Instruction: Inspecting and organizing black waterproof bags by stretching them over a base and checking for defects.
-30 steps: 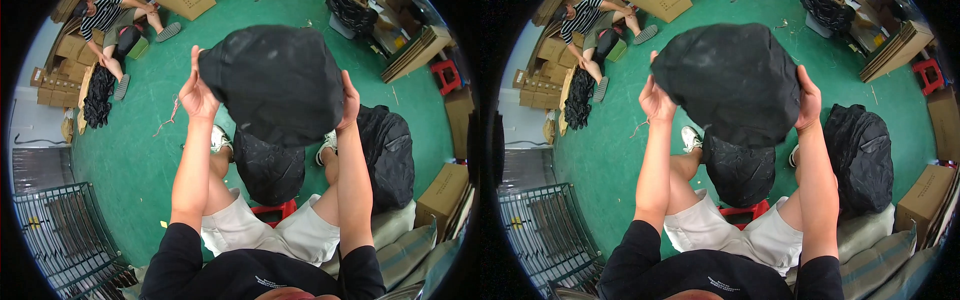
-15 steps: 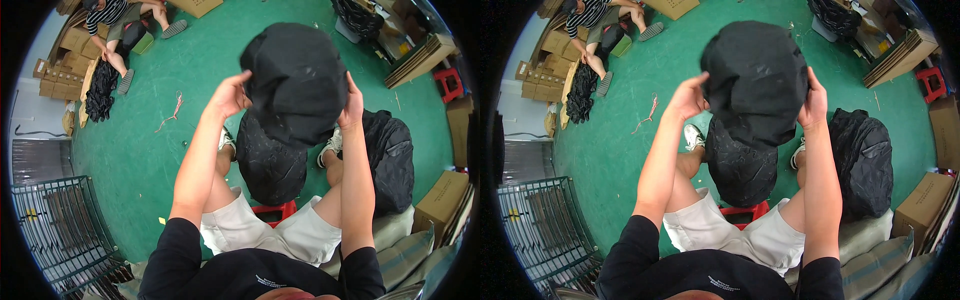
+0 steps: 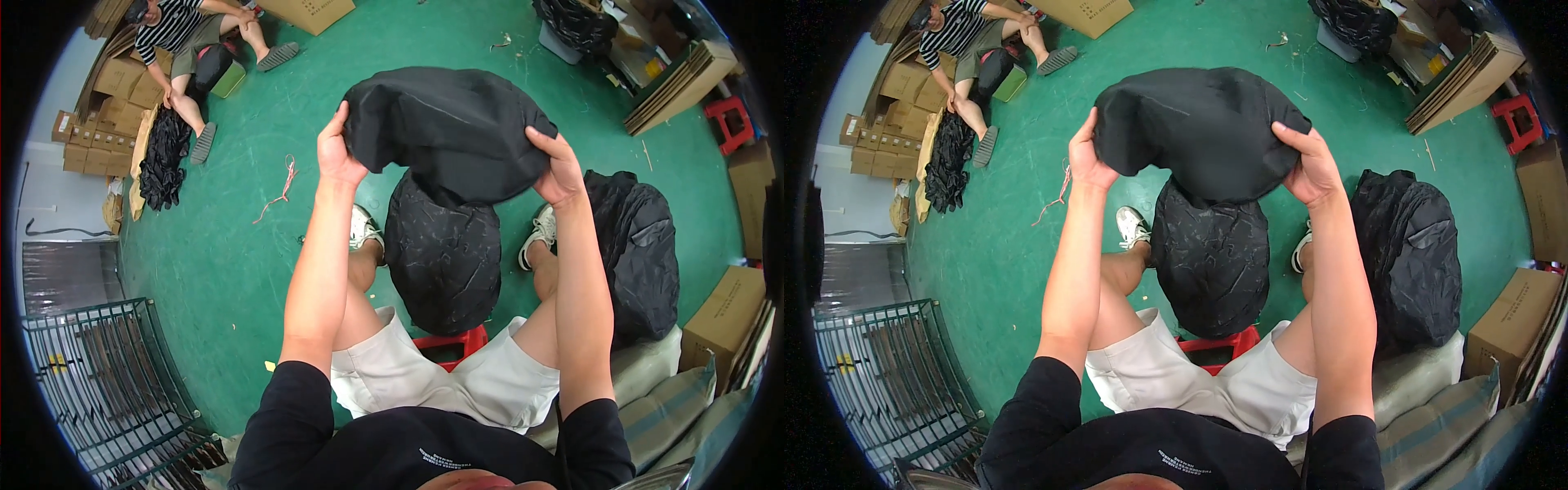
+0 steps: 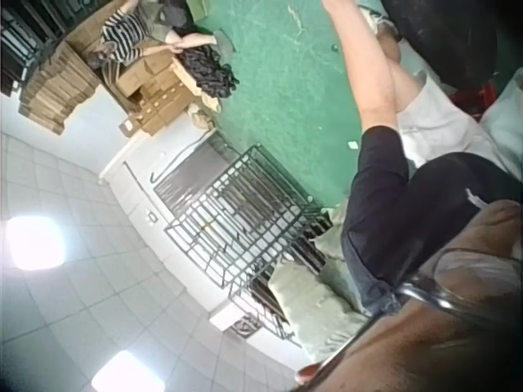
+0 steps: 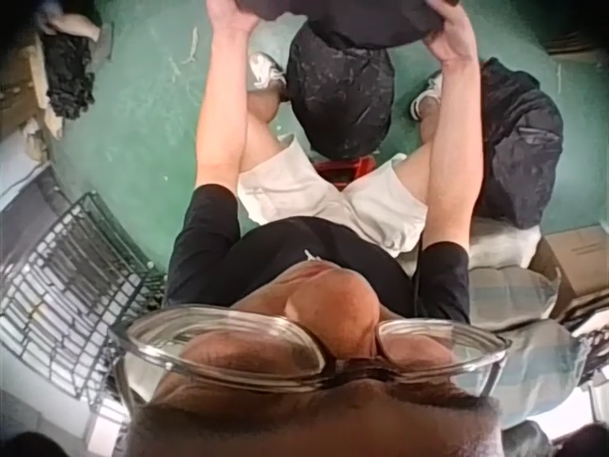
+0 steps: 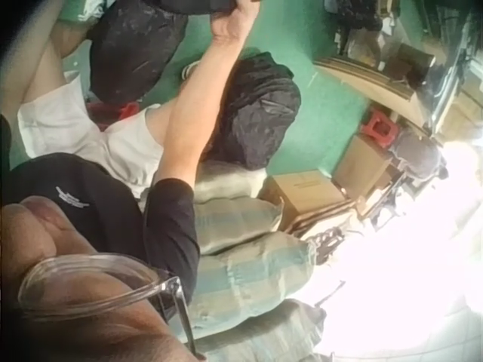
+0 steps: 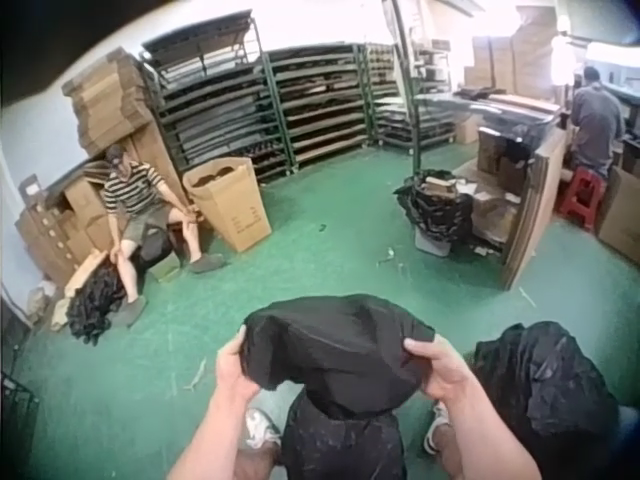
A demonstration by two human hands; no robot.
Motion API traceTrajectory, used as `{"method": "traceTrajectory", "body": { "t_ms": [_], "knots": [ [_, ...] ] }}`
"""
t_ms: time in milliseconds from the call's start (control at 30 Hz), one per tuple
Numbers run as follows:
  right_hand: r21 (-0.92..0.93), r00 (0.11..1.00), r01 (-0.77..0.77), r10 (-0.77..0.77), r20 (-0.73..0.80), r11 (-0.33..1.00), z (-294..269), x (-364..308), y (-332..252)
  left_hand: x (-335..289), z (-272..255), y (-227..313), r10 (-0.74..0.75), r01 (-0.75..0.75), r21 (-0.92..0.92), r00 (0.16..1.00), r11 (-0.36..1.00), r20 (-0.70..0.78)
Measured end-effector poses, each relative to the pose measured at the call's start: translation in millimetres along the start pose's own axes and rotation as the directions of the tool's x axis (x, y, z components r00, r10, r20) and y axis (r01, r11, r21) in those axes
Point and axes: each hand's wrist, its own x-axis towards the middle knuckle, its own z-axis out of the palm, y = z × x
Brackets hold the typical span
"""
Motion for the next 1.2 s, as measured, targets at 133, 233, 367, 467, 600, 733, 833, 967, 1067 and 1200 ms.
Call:
{"method": "traceTrajectory", "body": {
  "t_ms": [133, 233, 367, 467, 600, 733, 833, 967, 1067, 1200],
  "knots": [
    [0.099, 1.0, 0.03, -0.029, -0.005, 0.995, -6, 2, 2, 0, -12, 9, 0.0, 0.0, -0.018, 1.0, 1.0, 0.028],
    [0.22, 0.996, -0.077, 0.085, -0.026, 0.973, -5, 5, 8, -2, -3, 3, 0.01, -0.01, 0.01, 1.0, 1.0, -0.008],
    [0.258, 0.994, 0.008, -0.035, 0.101, 0.966, 16, -4, 10, -2, 13, -12, 0.226, -0.219, 0.162, 0.974, 0.962, -0.025],
    [0.197, 0.997, 0.006, -0.02, 0.071, 0.98, 13, 3, 11, -2, 21, -17, 0.197, -0.206, 0.257, 0.979, 0.944, 0.059],
    [0.214, 0.999, -0.031, 0.025, 0.03, 0.976, 3, -2, 12, 1, 13, -19, 0.14, -0.122, 0.271, 0.989, 0.955, -0.049],
    [0.271, 0.997, 0.038, -0.056, 0.059, 0.962, 19, -3, 9, 5, -13, -14, 0.046, -0.017, 0.152, 0.98, 0.988, -0.194],
    [0.149, 0.982, -0.178, 0.185, -0.036, 0.973, 16, 3, 19, 7, -15, -21, -0.049, 0.058, 0.029, 0.97, 0.998, -0.238],
    [0.034, 0.957, -0.099, 0.105, -0.272, 0.994, -5, 18, 35, 11, -13, -30, -0.032, 0.048, 0.041, 0.941, 0.998, -0.338],
    [0.068, 0.951, -0.087, 0.103, -0.292, 0.994, -5, 25, 40, 16, -21, -31, -0.081, 0.102, 0.04, 0.932, 0.994, -0.354],
    [0.039, 0.967, -0.049, 0.057, -0.249, 0.998, -6, 43, 39, 27, -10, -38, -0.086, 0.125, 0.073, 0.913, 0.989, -0.4]
  ]
}}
